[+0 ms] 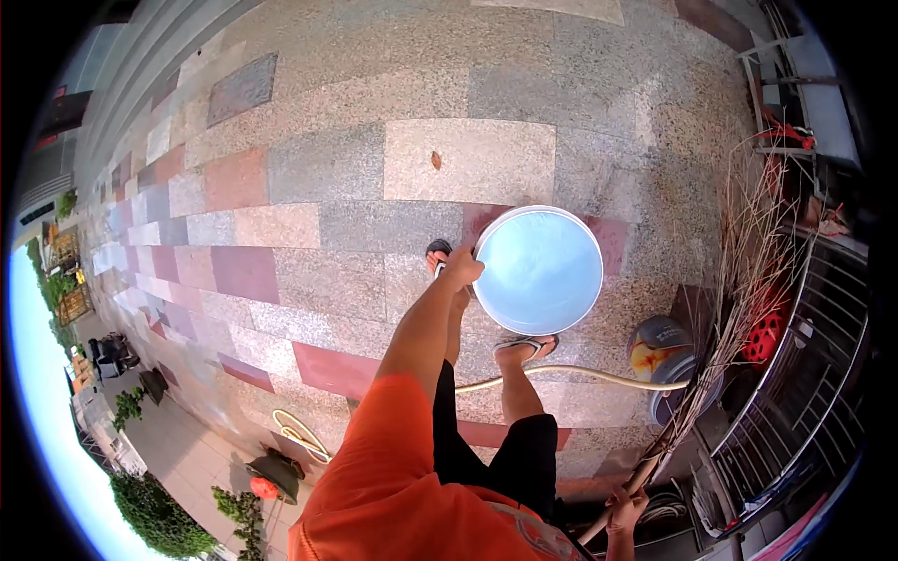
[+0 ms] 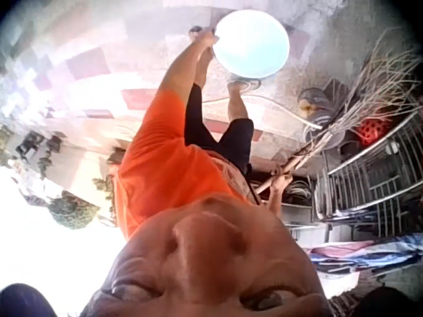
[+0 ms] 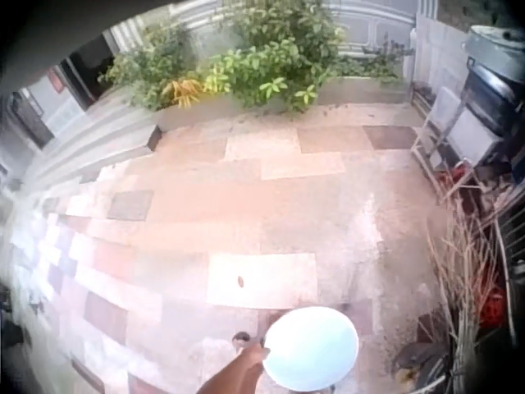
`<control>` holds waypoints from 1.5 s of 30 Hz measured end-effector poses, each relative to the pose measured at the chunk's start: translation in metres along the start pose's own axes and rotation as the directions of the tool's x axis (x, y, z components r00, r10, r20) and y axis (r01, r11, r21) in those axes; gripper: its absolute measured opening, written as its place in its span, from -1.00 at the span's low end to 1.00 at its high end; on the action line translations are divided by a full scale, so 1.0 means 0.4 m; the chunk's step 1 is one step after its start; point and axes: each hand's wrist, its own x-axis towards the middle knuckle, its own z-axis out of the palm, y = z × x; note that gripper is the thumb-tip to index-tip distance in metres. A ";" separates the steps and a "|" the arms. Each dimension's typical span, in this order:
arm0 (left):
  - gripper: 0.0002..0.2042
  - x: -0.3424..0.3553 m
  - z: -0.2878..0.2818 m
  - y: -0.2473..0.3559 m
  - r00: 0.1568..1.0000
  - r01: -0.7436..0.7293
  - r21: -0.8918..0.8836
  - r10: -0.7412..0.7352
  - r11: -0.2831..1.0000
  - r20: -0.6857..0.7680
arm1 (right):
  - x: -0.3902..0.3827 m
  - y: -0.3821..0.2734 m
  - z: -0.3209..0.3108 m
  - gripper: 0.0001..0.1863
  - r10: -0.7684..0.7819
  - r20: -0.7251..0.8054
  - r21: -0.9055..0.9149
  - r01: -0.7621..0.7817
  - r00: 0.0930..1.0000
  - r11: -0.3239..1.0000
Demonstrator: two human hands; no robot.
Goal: The person picks up dry leaves from a tiled outdoor patio by hand and puts them in a white bucket, then uses a broom to sweep water and debris across the floor.
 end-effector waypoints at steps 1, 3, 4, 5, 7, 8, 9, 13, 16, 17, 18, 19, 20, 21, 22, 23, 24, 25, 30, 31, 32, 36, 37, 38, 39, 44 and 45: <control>-0.58 0.000 -0.043 -0.040 0.996 0.084 -0.060 -0.083 0.995 0.024 | 0.025 -0.029 0.000 -0.85 -0.026 0.014 -0.045 0.027 1.000 0.999; -0.61 -0.029 -0.102 -0.126 0.985 0.171 -0.300 -0.170 0.938 0.028 | 0.068 -0.070 0.003 -0.81 -0.133 0.006 -0.157 0.132 0.991 0.979; -0.61 -0.025 -0.153 -0.168 0.980 0.189 -0.380 -0.196 0.905 0.021 | 0.104 -0.094 0.022 -0.82 -0.188 0.051 -0.218 0.195 0.981 0.956; -0.60 -0.039 -0.173 -0.213 0.974 0.217 -0.461 -0.224 0.860 0.041 | 0.103 -0.121 0.028 -0.82 -0.232 0.080 -0.290 0.245 0.969 0.925; -0.60 -0.039 -0.250 -0.256 0.971 0.218 -0.489 -0.237 0.845 0.024 | 0.091 -0.186 0.078 -0.84 -0.257 0.121 -0.371 0.283 0.959 0.884; -0.62 -0.026 -0.298 -0.263 0.968 0.208 -0.485 -0.249 0.849 -0.021 | 0.105 -0.211 0.104 -0.83 -0.291 0.178 -0.419 0.340 0.940 0.842; -0.63 -0.048 -0.323 -0.297 0.962 0.216 -0.478 -0.269 0.852 -0.044 | 0.078 -0.225 0.116 -0.83 -0.305 0.223 -0.478 0.377 0.926 0.793; -0.62 -0.091 -0.416 -0.433 0.914 0.330 -0.563 -0.406 0.757 -0.010 | 0.153 -0.242 0.165 -0.83 -0.477 0.489 -0.504 0.683 0.730 0.528; -0.60 -0.161 -0.423 -0.543 0.872 0.264 -0.740 -0.481 0.619 -0.092 | 0.094 -0.389 0.388 -0.76 -0.423 0.574 -0.551 0.713 0.701 0.434; -0.58 -0.182 -0.406 -0.560 0.867 0.275 -0.764 -0.495 0.583 -0.065 | 0.074 -0.432 0.432 -0.73 -0.403 0.582 -0.596 0.707 0.707 0.381; -0.57 -0.210 -0.379 -0.572 0.861 0.262 -0.815 -0.507 0.517 -0.045 | -0.015 -0.520 0.548 -0.73 -0.408 0.649 -0.637 0.752 0.642 0.171; -0.57 -0.234 -0.378 -0.582 0.856 0.225 -0.861 -0.515 0.456 -0.049 | -0.047 -0.575 0.622 -0.70 -0.406 0.700 -0.619 0.783 0.588 0.068; -0.58 -0.253 -0.369 -0.599 0.822 0.226 -0.886 -0.568 0.405 -0.050 | -0.025 -0.610 0.673 -0.67 -0.454 0.764 -0.529 0.848 0.458 -0.034; -0.60 -0.288 -0.339 -0.628 0.776 0.235 -0.911 -0.629 0.339 -0.034 | 0.016 -0.644 0.719 -0.64 -0.471 0.821 -0.432 0.890 0.323 -0.145; -0.60 -0.309 -0.313 -0.626 0.779 0.226 -0.920 -0.627 0.320 -0.026 | 0.034 -0.686 0.766 -0.58 -0.424 0.841 -0.469 0.843 0.335 -0.263; -0.60 -0.321 -0.309 -0.615 0.765 0.192 -0.952 -0.644 0.238 -0.006 | 0.047 -0.733 0.832 -0.53 -0.386 0.851 -0.497 0.785 0.357 -0.370; -0.60 -0.320 -0.305 -0.606 0.753 0.161 -0.976 -0.657 0.148 0.024 | 0.052 -0.779 0.888 -0.52 -0.346 0.880 -0.458 0.777 0.327 -0.431; -0.60 -0.304 -0.319 -0.608 0.763 0.160 -0.978 -0.645 0.136 0.035 | 0.056 -0.823 0.948 -0.50 -0.303 0.903 -0.420 0.767 0.303 -0.486; -0.61 -0.352 -0.250 -0.642 0.675 0.051 -0.999 -0.736 -0.009 0.041 | 0.164 -0.930 1.125 -0.52 -0.135 0.902 -0.373 0.584 0.409 -0.721; -0.58 -0.358 -0.238 -0.636 0.644 0.089 -0.995 -0.765 0.042 0.026 | 0.197 -0.954 1.112 -0.57 -0.135 0.877 -0.405 0.557 0.462 -0.725; -0.57 -0.342 -0.250 -0.623 0.588 0.138 -0.988 -0.808 0.071 0.024 | 0.242 -1.006 1.146 -0.61 -0.149 0.867 -0.421 0.537 0.476 -0.731; -0.56 -0.337 -0.304 -0.496 0.364 0.312 -0.935 -0.930 0.170 -0.048 | 0.335 -1.171 1.123 -0.64 -0.450 0.742 -0.668 0.492 0.497 -0.559; -0.56 -0.354 -0.300 -0.466 0.367 0.304 -0.938 -0.929 0.168 -0.047 | 0.327 -1.190 1.113 -0.64 -0.455 0.743 -0.667 0.490 0.491 -0.561; -0.56 -0.394 -0.266 -0.473 0.322 0.425 -0.837 -0.922 0.345 -0.216 | 0.311 -1.221 1.130 -0.63 -0.476 0.750 -0.661 0.507 0.459 -0.553; -0.57 -0.439 -0.212 -0.454 0.313 0.554 -0.679 -0.877 0.481 -0.366 | 0.303 -1.243 1.114 -0.62 -0.499 0.743 -0.669 0.507 0.446 -0.544; -0.57 -0.482 -0.254 -0.198 0.486 0.496 -0.672 -0.817 0.549 -0.309 | 0.126 -1.338 1.176 -0.61 -0.541 0.755 -0.628 0.648 0.371 -0.432; -0.58 -0.455 -0.300 -0.141 0.537 0.422 -0.709 -0.786 0.566 -0.308 | 0.102 -1.356 1.166 -0.60 -0.531 0.757 -0.607 0.710 0.380 -0.356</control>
